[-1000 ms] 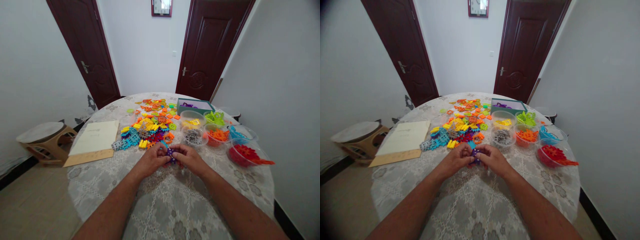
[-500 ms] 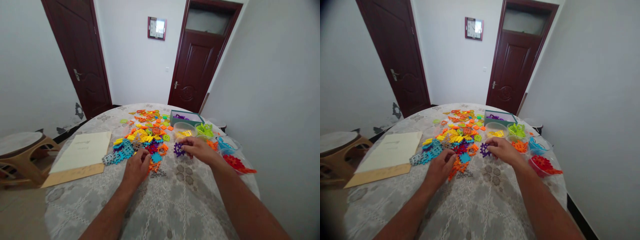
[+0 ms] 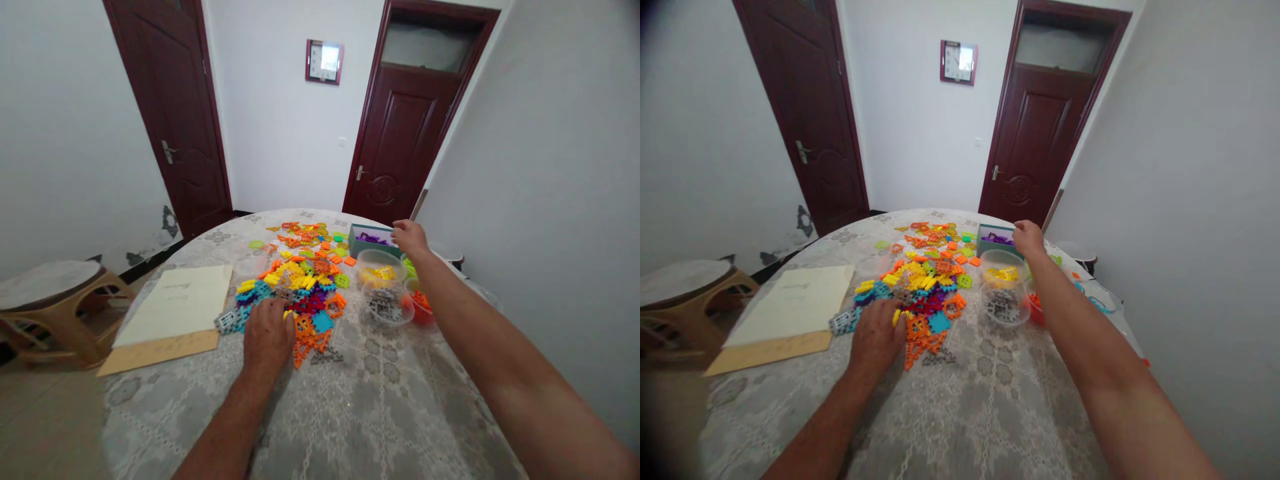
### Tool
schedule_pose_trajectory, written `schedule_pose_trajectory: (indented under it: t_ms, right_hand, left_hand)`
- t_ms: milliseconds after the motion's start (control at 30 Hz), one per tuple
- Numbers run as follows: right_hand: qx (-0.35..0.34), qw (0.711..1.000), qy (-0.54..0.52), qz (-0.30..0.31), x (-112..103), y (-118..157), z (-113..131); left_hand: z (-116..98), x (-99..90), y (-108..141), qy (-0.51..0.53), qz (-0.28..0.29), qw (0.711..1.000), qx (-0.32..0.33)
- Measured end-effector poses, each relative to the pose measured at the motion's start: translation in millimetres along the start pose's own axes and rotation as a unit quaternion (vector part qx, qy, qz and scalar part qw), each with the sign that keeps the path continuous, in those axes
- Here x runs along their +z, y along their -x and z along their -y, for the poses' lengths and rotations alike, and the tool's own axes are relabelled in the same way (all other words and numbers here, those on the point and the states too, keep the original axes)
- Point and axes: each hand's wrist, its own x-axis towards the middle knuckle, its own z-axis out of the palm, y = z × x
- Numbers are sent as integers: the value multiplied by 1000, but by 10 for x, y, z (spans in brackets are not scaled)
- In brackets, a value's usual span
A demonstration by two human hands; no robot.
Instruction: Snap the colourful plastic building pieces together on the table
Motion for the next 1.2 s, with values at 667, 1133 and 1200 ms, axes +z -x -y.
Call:
schedule_pose_trajectory:
  t_ms: [667, 1133, 1200]
  right_hand:
    - [-267, 932, 93, 228, 1104, 2400, 23]
    - [-267, 930, -21, 250, 664, 2705, -206]
    - [-262, 936, -39, 232, 674, 2716, -227]
  left_hand:
    - [-98, 37, 46, 22, 150, 988, 22]
    - [-238, 17, 76, 80, 185, 975, 88]
    - [-235, 40, 80, 71, 181, 977, 93]
